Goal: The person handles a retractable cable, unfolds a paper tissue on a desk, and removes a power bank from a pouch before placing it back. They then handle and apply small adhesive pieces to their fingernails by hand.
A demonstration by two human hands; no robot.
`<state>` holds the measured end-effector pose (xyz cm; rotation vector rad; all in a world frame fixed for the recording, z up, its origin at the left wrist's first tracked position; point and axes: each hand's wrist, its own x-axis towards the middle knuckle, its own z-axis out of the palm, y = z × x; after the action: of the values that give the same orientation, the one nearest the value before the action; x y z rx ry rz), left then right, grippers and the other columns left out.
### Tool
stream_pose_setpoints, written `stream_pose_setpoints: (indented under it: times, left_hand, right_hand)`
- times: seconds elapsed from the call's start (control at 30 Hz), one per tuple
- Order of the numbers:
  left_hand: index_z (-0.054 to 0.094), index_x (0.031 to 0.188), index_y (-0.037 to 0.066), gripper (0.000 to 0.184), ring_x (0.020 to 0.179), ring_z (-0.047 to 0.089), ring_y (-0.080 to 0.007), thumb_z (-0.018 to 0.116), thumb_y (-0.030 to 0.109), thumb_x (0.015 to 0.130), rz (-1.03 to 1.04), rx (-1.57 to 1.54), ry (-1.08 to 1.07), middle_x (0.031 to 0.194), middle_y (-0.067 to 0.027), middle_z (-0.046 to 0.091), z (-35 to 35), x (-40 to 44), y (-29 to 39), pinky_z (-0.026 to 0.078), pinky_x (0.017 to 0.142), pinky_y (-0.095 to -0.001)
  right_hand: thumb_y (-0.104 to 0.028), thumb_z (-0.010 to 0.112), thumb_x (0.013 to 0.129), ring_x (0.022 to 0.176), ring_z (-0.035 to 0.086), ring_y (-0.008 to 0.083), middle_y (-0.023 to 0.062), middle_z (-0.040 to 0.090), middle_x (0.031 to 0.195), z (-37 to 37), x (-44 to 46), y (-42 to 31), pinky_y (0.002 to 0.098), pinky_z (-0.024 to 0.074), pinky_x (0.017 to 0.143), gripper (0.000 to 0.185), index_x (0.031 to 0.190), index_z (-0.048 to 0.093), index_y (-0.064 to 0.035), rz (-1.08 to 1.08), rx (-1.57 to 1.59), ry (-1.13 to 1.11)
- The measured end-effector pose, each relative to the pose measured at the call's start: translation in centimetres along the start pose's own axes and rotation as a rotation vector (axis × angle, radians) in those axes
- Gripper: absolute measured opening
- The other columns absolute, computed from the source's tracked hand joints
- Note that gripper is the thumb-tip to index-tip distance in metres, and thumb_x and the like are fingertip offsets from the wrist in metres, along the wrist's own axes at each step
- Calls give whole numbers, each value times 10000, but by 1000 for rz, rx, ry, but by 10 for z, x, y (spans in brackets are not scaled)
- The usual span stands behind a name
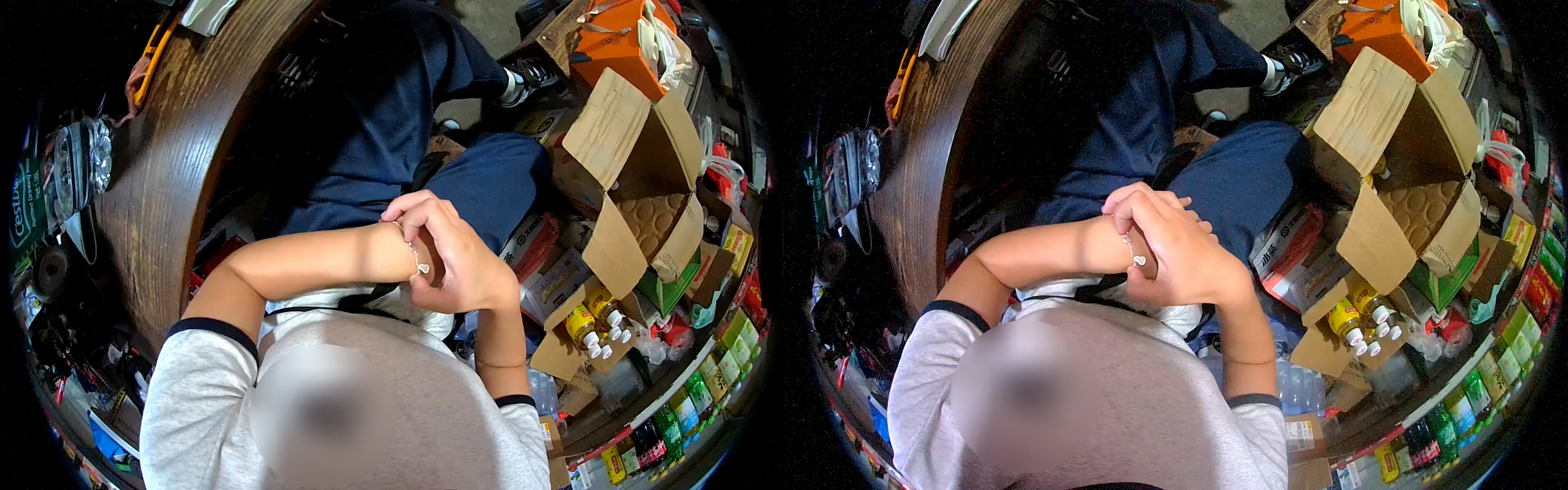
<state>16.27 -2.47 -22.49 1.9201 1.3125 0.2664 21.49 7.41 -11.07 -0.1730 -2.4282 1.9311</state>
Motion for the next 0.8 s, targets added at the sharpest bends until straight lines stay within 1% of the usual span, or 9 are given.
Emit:
stream_pose_setpoints:
  times: [0.13,0.2,0.23,0.33,0.4,0.5,0.6,0.73,0.8]
  left_hand:
    - [592,840,60,199,887,562,-289,525,191,706,-16,11,9,932,-124,596,1,7,-5,419,805,-426]
    - [593,834,59,195,881,565,-289,526,188,704,-21,17,9,926,-125,598,2,12,-8,423,800,-423]
    - [594,830,58,193,878,566,-290,526,186,704,-25,20,12,924,-125,600,3,15,-10,425,797,-422]
    - [596,821,57,186,870,570,-291,526,182,702,-31,44,13,915,-127,603,3,26,-22,431,789,-418]
    - [598,814,55,182,864,573,-291,526,178,700,-34,79,16,910,-128,606,0,36,-33,435,783,-415]
    - [600,805,54,176,855,577,-293,527,173,698,-33,113,5,902,-129,609,-4,48,-48,441,775,-411]
    - [602,795,52,171,847,581,-294,527,169,696,-38,129,-23,893,-131,613,-6,59,-61,448,766,-407]
    - [605,782,50,163,835,586,-295,527,162,693,-59,136,-50,882,-133,617,-16,68,-76,456,755,-401]
    - [607,776,48,160,829,589,-296,528,159,692,-66,143,-59,877,-134,620,-19,71,-81,460,750,-399]
  right_hand:
    - [17,562,473,917,489,248,143,473,1061,6,-1,4,345,348,847,447,870,376,-75,12,41,30]
    - [-32,566,510,908,486,291,147,483,986,11,1,7,406,349,847,407,878,393,-51,-29,123,142]
    - [-32,566,510,908,486,291,147,483,986,11,2,8,406,349,847,407,878,393,-51,-38,109,148]
    - [-81,540,548,958,480,320,162,477,1035,12,6,11,502,241,983,387,903,390,-41,-48,-101,139]
    - [-125,553,546,986,472,316,130,486,1052,12,9,17,500,244,982,416,927,400,-58,-38,-171,149]
    - [-157,563,573,1003,491,296,128,513,1080,9,13,21,495,254,975,461,1003,431,-57,-49,-213,236]
    - [-270,591,606,1009,513,272,124,543,1081,2,16,29,484,304,947,528,1075,498,-48,-100,-409,391]
    - [-288,549,683,912,567,272,115,601,988,-4,30,41,405,393,863,348,938,582,-54,-208,-469,678]
    - [-268,486,758,840,588,274,100,628,903,5,37,69,374,420,789,254,826,605,-53,-166,-418,866]
